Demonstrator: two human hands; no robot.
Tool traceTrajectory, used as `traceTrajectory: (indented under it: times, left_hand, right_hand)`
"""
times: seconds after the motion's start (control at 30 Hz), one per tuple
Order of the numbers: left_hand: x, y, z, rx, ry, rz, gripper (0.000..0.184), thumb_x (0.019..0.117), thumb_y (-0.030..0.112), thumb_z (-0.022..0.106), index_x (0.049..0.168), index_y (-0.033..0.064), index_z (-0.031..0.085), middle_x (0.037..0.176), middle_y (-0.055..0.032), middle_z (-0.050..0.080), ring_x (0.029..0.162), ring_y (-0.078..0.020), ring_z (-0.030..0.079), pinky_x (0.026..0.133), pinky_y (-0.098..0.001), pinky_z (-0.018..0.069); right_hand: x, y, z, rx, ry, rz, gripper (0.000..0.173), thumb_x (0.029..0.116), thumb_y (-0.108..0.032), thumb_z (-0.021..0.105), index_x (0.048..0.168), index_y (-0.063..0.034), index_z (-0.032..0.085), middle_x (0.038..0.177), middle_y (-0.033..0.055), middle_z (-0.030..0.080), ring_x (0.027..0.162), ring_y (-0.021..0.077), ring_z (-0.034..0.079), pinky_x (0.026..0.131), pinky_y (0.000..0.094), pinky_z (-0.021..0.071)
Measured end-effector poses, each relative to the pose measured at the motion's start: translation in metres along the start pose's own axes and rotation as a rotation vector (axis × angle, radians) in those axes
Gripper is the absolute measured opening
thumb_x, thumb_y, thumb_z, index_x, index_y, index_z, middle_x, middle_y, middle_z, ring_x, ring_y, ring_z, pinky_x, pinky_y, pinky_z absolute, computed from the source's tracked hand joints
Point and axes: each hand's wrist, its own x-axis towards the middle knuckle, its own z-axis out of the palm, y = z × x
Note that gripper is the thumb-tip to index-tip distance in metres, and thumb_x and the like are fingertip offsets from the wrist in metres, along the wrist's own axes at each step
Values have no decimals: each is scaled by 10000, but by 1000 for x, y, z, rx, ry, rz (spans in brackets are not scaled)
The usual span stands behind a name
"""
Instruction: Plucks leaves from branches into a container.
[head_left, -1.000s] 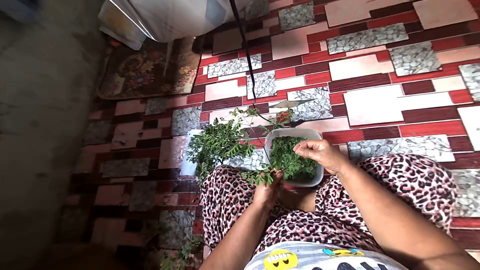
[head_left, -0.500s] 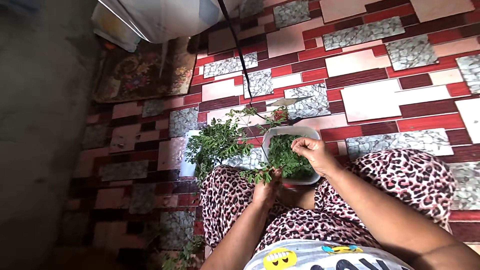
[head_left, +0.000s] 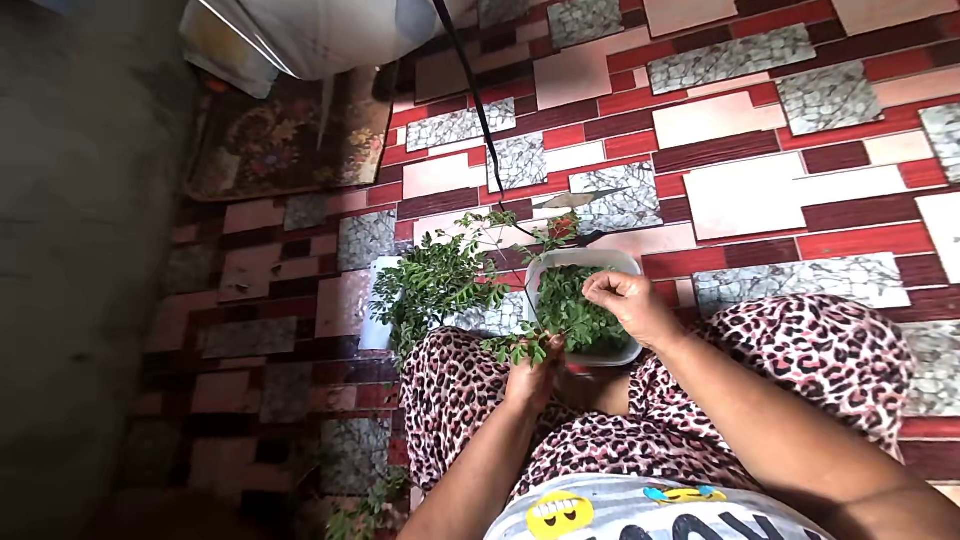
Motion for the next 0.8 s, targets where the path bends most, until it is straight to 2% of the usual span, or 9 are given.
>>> traceTrajectory:
  times: [0.07, 0.17, 0.23, 0.3, 0.43, 0.57, 0.67, 0.73, 0.8]
  left_hand:
    - [0, -1, 0, -1, 6, -4, 95, 985, -53, 553, 985, 35, 588, 761, -23, 630, 618, -83, 591, 606, -222, 533]
    - [1, -1, -2, 8, -5, -2, 89, 985, -51, 556, 990, 32, 585, 766, -25, 627, 621, -82, 586, 607, -221, 528]
    - [2, -1, -2, 4, -7, -5, 89, 978, -58, 569, 993, 29, 584, 775, -30, 633, 626, -86, 590, 614, -225, 532]
    - [3, -2, -2, -4, -16, 0, 91, 972, -64, 569, 979, 26, 585, 766, -30, 631, 621, -88, 589, 609, -228, 530]
    - [3, -2, -3, 8, -32, 9, 87, 979, -53, 561, 960, 27, 591, 747, -29, 631, 611, -85, 588, 599, -224, 524]
    - [3, -1, -2, 14, -28, 7, 88, 978, -57, 560, 967, 23, 593, 749, -30, 634, 613, -85, 595, 599, -224, 531]
    - [2, -2, -3, 1, -29, 9, 83, 990, -48, 550, 984, 26, 587, 748, -26, 629, 613, -86, 591, 604, -226, 531]
    - [2, -1, -3, -13, -31, 7, 89, 997, -38, 540, 981, 41, 579, 742, -16, 623, 610, -80, 586, 605, -222, 526]
    - [1, 1, -3, -24, -28, -6, 102, 1009, -27, 523, 986, 61, 568, 749, -3, 622, 611, -70, 586, 609, -212, 526]
  right_hand:
    - [1, -2, -2, 5, 29, 8, 80, 963, -33, 651, 902, -35, 701, 951, 24, 690, 869, 63, 640, 810, 257, 552]
    - [1, -3, -4, -17, -55, 143, 160, 1010, -123, 622, 962, -23, 736, 961, 35, 715, 870, 83, 650, 811, 290, 548]
    - [0, -6, -3, 4, -118, 244, 155, 1000, -152, 658, 994, -20, 739, 982, 39, 708, 906, 84, 640, 847, 296, 532]
    - [0, -7, -2, 25, -150, 283, 101, 962, -115, 702, 967, -19, 735, 962, 35, 698, 894, 72, 630, 844, 277, 529]
    - [0, -4, 2, 9, -147, 217, 57, 931, -36, 706, 877, -17, 705, 926, 42, 691, 847, 73, 627, 795, 263, 532]
    - [-3, 2, 7, 5, -46, 20, 91, 941, -30, 665, 854, -36, 692, 996, 32, 691, 909, 73, 641, 824, 261, 549]
    - [-2, 2, 7, -26, 57, -62, 102, 959, -62, 633, 879, -36, 690, 1034, 39, 688, 893, 67, 641, 802, 255, 551]
    - [0, -2, -1, -75, 24, 22, 161, 1004, -99, 593, 922, -27, 711, 1006, 41, 695, 849, 73, 636, 776, 267, 548]
    - [0, -7, -8, -102, -61, 182, 291, 1076, -182, 503, 985, -13, 722, 951, 53, 692, 852, 113, 637, 811, 324, 540]
